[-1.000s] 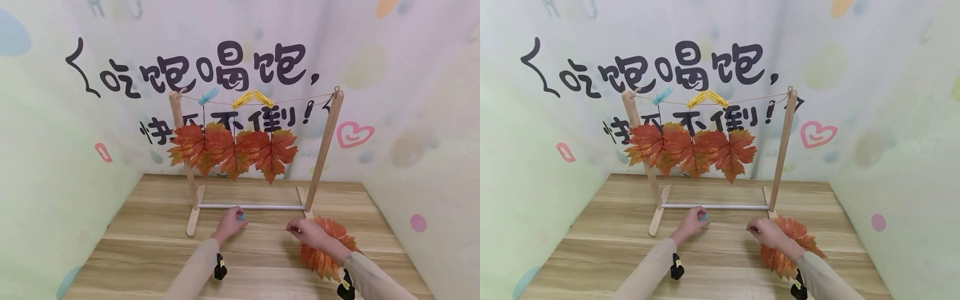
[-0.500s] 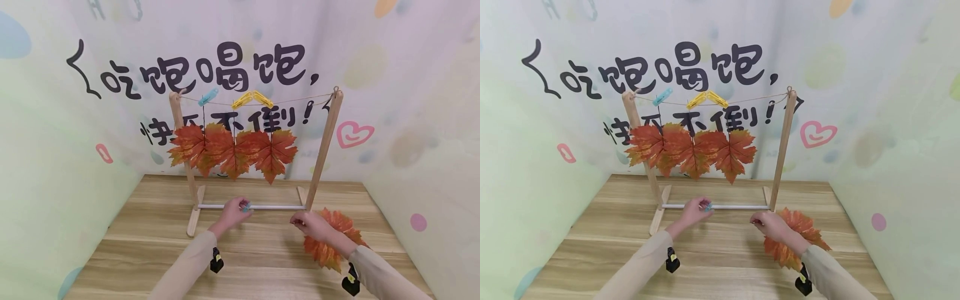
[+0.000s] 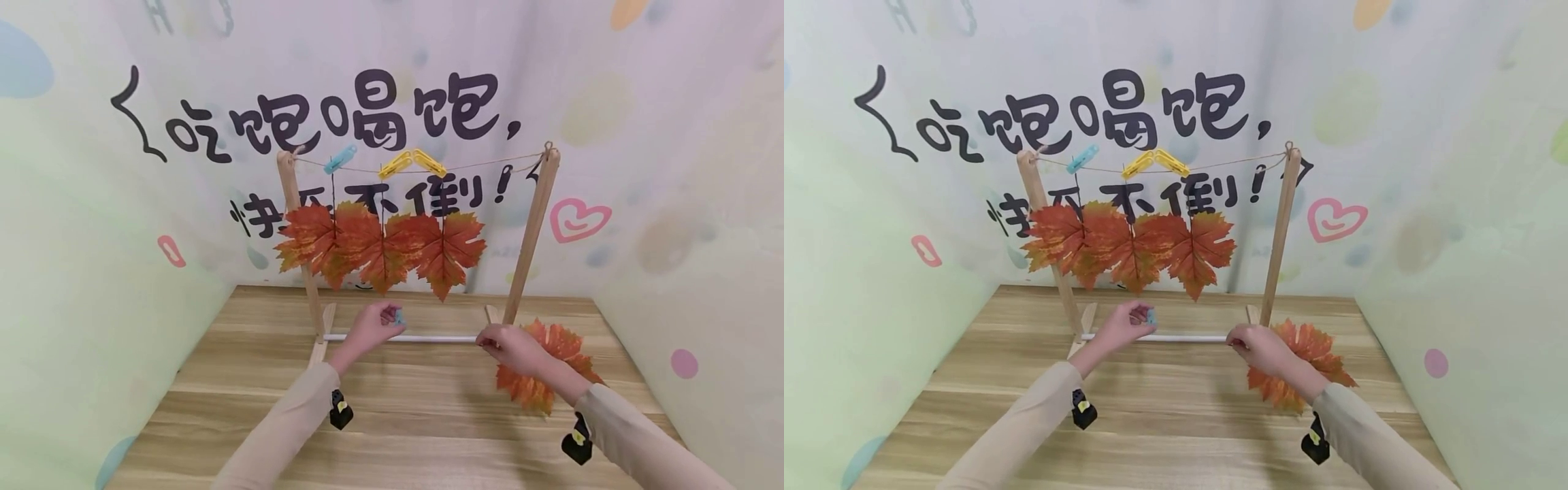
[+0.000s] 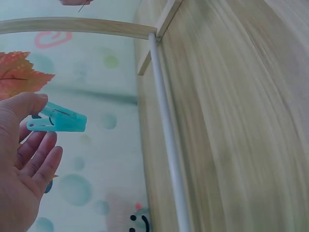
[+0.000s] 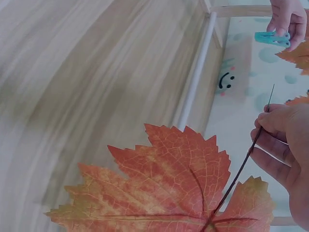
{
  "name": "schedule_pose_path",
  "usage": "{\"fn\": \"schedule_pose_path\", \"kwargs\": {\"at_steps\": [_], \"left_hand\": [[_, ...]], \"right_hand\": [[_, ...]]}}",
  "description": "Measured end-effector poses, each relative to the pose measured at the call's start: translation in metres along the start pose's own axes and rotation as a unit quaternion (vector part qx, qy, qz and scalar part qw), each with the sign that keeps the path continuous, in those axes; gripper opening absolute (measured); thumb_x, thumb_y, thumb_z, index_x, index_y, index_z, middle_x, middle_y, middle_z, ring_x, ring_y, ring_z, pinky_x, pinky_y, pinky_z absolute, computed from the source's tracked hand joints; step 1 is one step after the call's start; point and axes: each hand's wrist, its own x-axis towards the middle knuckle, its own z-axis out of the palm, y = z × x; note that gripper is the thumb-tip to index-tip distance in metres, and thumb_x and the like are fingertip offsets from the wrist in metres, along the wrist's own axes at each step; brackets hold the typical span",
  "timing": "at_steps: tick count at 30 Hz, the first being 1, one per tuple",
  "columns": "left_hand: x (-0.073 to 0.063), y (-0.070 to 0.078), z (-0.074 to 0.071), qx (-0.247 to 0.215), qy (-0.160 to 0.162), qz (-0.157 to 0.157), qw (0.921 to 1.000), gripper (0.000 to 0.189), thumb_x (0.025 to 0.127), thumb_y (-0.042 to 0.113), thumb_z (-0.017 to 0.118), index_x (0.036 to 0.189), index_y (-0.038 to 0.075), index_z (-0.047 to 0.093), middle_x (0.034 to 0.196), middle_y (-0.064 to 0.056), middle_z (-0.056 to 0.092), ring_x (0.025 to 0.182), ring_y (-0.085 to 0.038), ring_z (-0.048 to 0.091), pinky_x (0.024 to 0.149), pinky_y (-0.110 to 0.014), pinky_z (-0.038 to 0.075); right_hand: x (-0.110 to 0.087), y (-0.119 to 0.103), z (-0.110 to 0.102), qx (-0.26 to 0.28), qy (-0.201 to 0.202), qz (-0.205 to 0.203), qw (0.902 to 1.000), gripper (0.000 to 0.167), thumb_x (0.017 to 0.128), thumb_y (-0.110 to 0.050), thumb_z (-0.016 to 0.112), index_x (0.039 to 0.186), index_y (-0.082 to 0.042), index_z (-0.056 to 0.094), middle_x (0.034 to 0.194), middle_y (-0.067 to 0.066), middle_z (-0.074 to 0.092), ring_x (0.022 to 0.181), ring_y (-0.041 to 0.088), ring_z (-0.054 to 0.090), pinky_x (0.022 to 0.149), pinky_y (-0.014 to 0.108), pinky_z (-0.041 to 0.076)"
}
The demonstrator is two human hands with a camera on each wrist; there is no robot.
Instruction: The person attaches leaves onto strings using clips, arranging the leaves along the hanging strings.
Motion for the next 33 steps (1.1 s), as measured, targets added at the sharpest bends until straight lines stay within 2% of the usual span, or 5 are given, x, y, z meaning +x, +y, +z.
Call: {"fn": "schedule_pose_path", "kwargs": {"at_steps": [8, 15, 24, 29, 33], "left_hand": [[0.004, 0.014, -0.012, 0.013, 0.003, 0.041, 0.9991, 0.03, 0.07, 0.005, 0.076, 0.097, -0.001, 0.063, 0.084, -0.008, 0.063, 0.078, -0.023, 0.062, 0.071, -0.031, 0.052], [0.009, 0.023, -0.019, 0.017, 0.005, 0.082, 0.9965, 0.029, 0.07, 0.002, 0.075, 0.096, 0.0, 0.063, 0.084, -0.007, 0.063, 0.075, -0.019, 0.063, 0.068, -0.024, 0.052], [0.01, 0.035, -0.027, 0.018, -0.026, 0.083, 0.9961, 0.03, 0.071, 0.001, 0.072, 0.1, -0.004, 0.064, 0.088, -0.011, 0.064, 0.077, -0.021, 0.065, 0.068, -0.022, 0.052], [0.014, 0.042, -0.035, 0.028, -0.026, 0.095, 0.9948, 0.031, 0.071, 0.001, 0.071, 0.1, -0.004, 0.065, 0.088, -0.012, 0.065, 0.075, -0.02, 0.065, 0.066, -0.022, 0.053], [0.019, 0.05, -0.044, 0.03, -0.025, 0.101, 0.9942, 0.032, 0.071, 0.001, 0.071, 0.102, -0.004, 0.064, 0.088, -0.011, 0.065, 0.075, -0.018, 0.065, 0.066, -0.021, 0.052]], "right_hand": [[0.009, -0.002, -0.016, 0.042, 0.008, 0.025, 0.9988, 0.01, 0.081, 0.001, 0.064, 0.088, -0.006, 0.067, 0.078, 0.0, 0.064, 0.071, 0.008, 0.058, 0.062, 0.024, 0.051], [0.016, -0.002, -0.029, 0.057, 0.028, 0.021, 0.9978, 0.012, 0.08, 0.003, 0.064, 0.088, -0.005, 0.066, 0.077, -0.002, 0.064, 0.069, 0.008, 0.058, 0.06, 0.024, 0.051], [0.025, -0.003, -0.044, 0.089, 0.087, 0.037, 0.9915, 0.012, 0.079, 0.009, 0.061, 0.088, 0.001, 0.064, 0.079, 0.006, 0.064, 0.07, 0.015, 0.06, 0.06, 0.026, 0.052], [0.031, -0.007, -0.056, 0.089, 0.098, 0.056, 0.9897, 0.012, 0.081, 0.007, 0.061, 0.09, 0.001, 0.064, 0.081, 0.008, 0.064, 0.069, 0.014, 0.059, 0.062, 0.026, 0.052], [0.037, -0.012, -0.069, 0.078, 0.118, 0.06, 0.9882, 0.011, 0.08, 0.006, 0.062, 0.09, 0.002, 0.065, 0.082, 0.01, 0.065, 0.069, 0.017, 0.059, 0.064, 0.031, 0.053]]}}
